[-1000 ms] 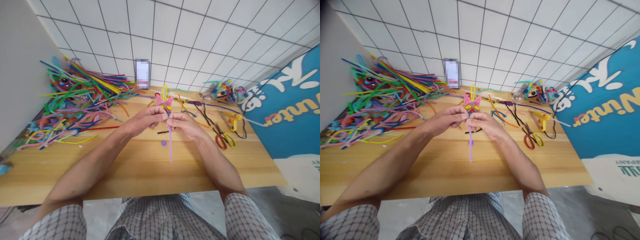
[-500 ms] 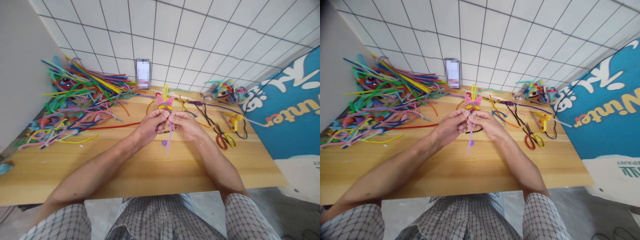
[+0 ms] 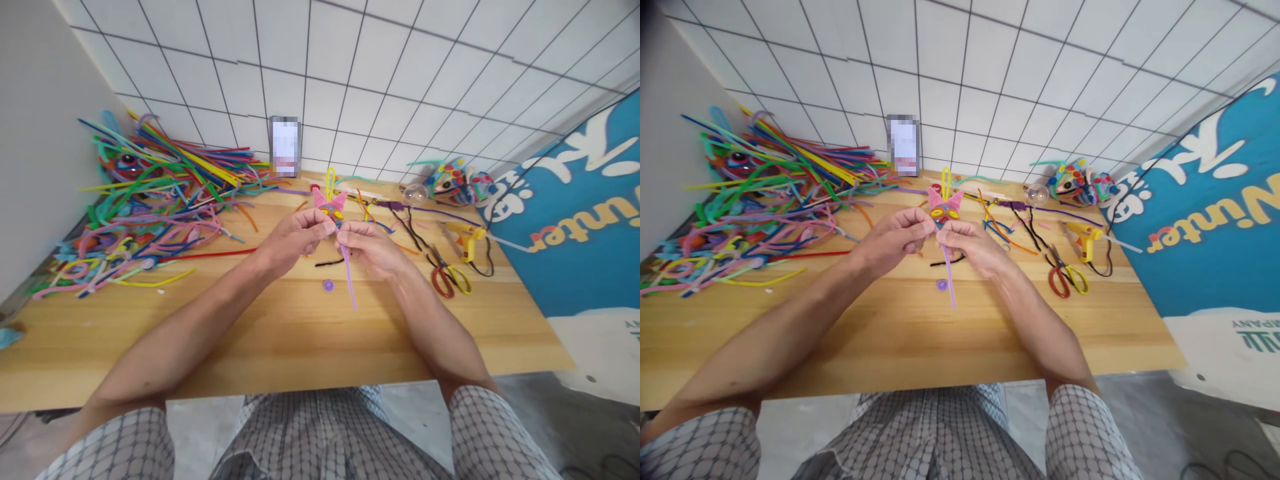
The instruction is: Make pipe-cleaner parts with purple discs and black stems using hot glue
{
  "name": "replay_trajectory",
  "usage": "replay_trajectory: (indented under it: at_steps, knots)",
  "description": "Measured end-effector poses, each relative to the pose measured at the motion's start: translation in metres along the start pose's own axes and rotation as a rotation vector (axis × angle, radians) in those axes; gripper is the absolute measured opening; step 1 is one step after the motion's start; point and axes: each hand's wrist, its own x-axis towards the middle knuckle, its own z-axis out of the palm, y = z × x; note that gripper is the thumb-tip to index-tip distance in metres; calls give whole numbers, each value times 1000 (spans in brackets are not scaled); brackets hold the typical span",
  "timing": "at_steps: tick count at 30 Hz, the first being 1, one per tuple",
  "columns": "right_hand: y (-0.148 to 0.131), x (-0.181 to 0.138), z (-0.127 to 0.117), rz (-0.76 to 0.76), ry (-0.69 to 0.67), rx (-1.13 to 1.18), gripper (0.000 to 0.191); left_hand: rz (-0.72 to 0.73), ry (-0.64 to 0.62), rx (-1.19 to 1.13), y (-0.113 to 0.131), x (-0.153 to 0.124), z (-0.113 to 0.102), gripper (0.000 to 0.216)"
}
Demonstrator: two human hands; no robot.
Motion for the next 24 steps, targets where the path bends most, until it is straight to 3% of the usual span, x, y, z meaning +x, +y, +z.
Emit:
replay_trajectory:
  at_steps: [4,11,15,19,24]
  knots:
    - [4,3,2,9,31,54,39,-39,103,-167,-5,-3,13,38]
    - [-2,0,1,3,-10,90,34,-52,-97,40,10,5,-11,39]
    - [-2,-1,1,27,-43,44,34,-29,-119,113,12,4,-16,34]
    - [2,0,6,0,-4,65,35,5,-25,71,5,1,-4,36]
    - [8,4,10,-8,66,126,40,0,126,-181,-8,-5,17,38]
